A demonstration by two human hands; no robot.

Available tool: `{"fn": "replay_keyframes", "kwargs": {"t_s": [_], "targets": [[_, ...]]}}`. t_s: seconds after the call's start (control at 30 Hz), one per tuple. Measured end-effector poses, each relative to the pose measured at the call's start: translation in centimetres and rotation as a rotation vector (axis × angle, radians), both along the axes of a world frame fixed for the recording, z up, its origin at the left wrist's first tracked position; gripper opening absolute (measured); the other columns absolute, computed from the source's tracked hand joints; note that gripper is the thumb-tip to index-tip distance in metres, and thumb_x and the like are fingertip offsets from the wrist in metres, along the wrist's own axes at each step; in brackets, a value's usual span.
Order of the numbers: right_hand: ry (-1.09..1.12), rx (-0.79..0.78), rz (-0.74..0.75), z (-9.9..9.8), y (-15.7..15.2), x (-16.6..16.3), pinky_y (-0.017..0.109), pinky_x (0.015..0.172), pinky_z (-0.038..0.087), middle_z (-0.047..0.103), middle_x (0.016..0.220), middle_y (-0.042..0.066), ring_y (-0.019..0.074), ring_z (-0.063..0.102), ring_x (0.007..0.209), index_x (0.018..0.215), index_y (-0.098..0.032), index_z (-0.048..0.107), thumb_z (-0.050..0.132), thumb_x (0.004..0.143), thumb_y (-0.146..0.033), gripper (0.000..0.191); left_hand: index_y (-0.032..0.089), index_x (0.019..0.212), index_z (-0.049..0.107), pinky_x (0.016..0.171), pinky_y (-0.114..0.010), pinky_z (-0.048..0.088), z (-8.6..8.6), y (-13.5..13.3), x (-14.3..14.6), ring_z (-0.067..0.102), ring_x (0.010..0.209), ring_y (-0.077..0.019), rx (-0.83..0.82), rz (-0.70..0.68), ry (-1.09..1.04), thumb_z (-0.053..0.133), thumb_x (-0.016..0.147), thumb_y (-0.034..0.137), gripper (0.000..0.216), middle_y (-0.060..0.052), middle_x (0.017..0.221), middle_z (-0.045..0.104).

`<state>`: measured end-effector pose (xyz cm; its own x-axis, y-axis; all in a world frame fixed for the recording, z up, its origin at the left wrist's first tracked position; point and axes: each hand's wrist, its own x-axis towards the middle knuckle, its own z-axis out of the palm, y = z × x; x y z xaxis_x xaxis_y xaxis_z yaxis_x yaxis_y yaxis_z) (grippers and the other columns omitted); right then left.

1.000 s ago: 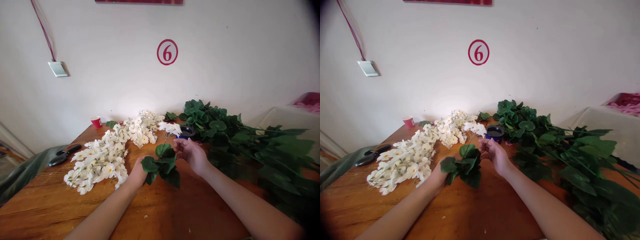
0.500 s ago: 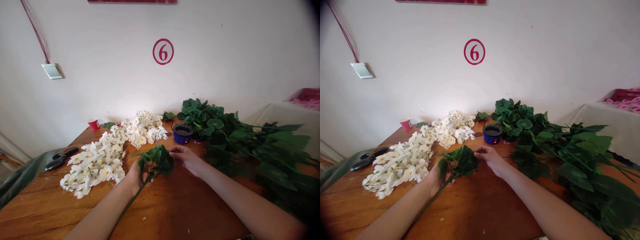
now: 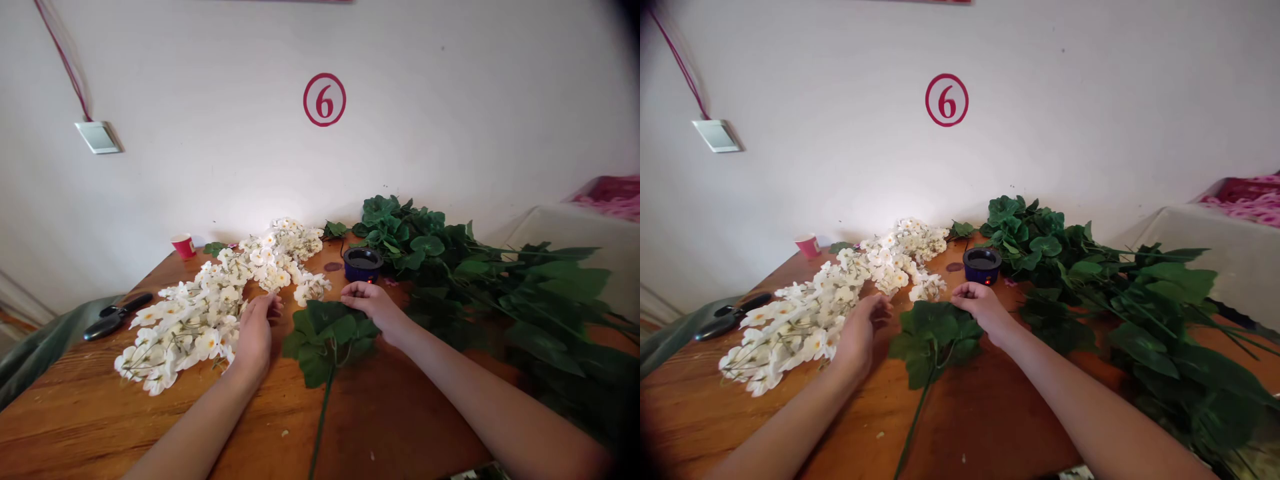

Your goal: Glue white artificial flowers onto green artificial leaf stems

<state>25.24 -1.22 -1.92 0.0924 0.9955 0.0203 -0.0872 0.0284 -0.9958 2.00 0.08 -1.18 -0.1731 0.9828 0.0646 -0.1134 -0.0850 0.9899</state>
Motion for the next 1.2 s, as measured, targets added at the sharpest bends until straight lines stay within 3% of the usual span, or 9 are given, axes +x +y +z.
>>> {"fn": "replay_keyframes", "kwargs": {"t_s": [0.07,0.17,0.3,0.4,0.53,0.67,0.9,1.07,1.2], "targets": [[-0.172,0.071,-0.028,-0.3,0.0,-0.2,0.025,0.058,0.042,0.064,0.076,0.000,0.0143,0.057,0.066,0.083,-0.018,0.065,0.078,0.068,-0.039,0.029,0.019,0.086,0.066,0.079,-0.029,0.049,0.3,-0.5,-0.1,0.062,0.087,-0.0190,0.158,-0.001,0.142,0.063,0.080,0.043,0.025,-0.004,0.091,0.068],[-0.394,0.193,-0.040,-0.9,-0.2,-0.9,0.028,0.063,0.044,0.066,0.081,0.002,0.0164,0.059,0.071,0.088,-0.019,0.065,0.068,0.079,-0.038,0.022,0.024,0.112,0.065,0.103,-0.036,0.042,1.0,-1.8,0.0,0.057,0.115,-0.0223,0.470,-0.136,0.465,0.062,0.086,0.038,0.030,-0.006,0.122,0.063],[-0.582,0.357,-0.040,-1.3,-1.0,-2.2,0.029,0.068,0.045,0.069,0.086,0.004,0.0179,0.062,0.076,0.093,-0.020,0.066,0.058,0.087,-0.032,0.015,0.025,0.119,0.064,0.106,-0.038,0.041,2.0,-3.0,0.3,0.057,0.119,-0.0228,0.669,-0.496,0.798,0.059,0.090,0.033,0.031,-0.007,0.126,0.063],[-0.623,0.428,-0.053,-1.4,-1.5,-2.7,0.029,0.070,0.046,0.070,0.087,0.003,0.0178,0.064,0.079,0.095,-0.021,0.066,0.056,0.090,-0.030,0.015,0.023,0.114,0.067,0.093,-0.036,0.048,2.3,-3.1,0.5,0.063,0.103,-0.0228,0.613,-0.669,0.895,0.059,0.090,0.036,0.029,-0.007,0.109,0.069],[-0.629,0.442,-0.141,-1.3,-1.6,-2.4,0.030,0.073,0.047,0.072,0.090,0.004,0.0192,0.065,0.080,0.094,-0.022,0.066,0.054,0.091,-0.032,0.016,0.023,0.094,0.073,0.083,-0.031,0.046,2.3,-2.9,0.5,0.062,0.088,-0.0213,0.545,-0.681,0.841,0.055,0.092,0.040,0.025,-0.006,0.093,0.069],[-0.636,0.455,-0.241,-1.1,-1.7,-2.1,0.031,0.072,0.048,0.073,0.096,0.006,0.0212,0.065,0.082,0.096,-0.023,0.067,0.053,0.092,-0.036,0.019,0.019,0.062,0.067,0.068,-0.027,0.042,2.2,-2.9,0.5,0.053,0.063,-0.0162,0.399,-0.635,0.674,0.051,0.093,0.045,0.043,-0.002,0.066,0.061],[-0.691,0.535,-0.298,-0.9,-2.2,-2.3,0.031,0.070,0.048,0.072,0.093,0.006,0.0197,0.063,0.074,0.097,-0.024,0.066,0.052,0.093,-0.036,0.019,0.017,0.073,0.077,0.074,-0.028,0.046,1.8,-1.5,0.5,0.060,0.070,-0.0195,0.058,-0.484,0.382,0.045,0.091,0.053,0.051,-0.004,0.067,0.069],[-0.713,0.532,-0.316,-0.8,-2.3,-2.2,0.031,0.068,0.048,0.072,0.095,0.006,0.0190,0.062,0.072,0.098,-0.023,0.066,0.051,0.094,-0.037,0.021,0.017,0.069,0.074,0.056,-0.024,0.036,1.2,-0.6,0.2,0.052,0.058,-0.0143,0.050,-0.522,0.474,0.062,0.081,0.048,0.036,-0.001,0.062,0.064],[-0.711,0.508,-0.309,-0.8,-2.6,-2.6,0.033,0.070,0.049,0.073,0.096,0.007,0.0204,0.063,0.074,0.097,-0.024,0.068,0.051,0.093,-0.039,0.022,0.018,0.054,0.065,0.049,-0.025,0.022,1.3,-1.3,0.2,0.038,0.049,-0.0112,0.166,-0.521,0.682,0.064,0.080,0.052,0.043,0.003,0.049,0.049]]}}
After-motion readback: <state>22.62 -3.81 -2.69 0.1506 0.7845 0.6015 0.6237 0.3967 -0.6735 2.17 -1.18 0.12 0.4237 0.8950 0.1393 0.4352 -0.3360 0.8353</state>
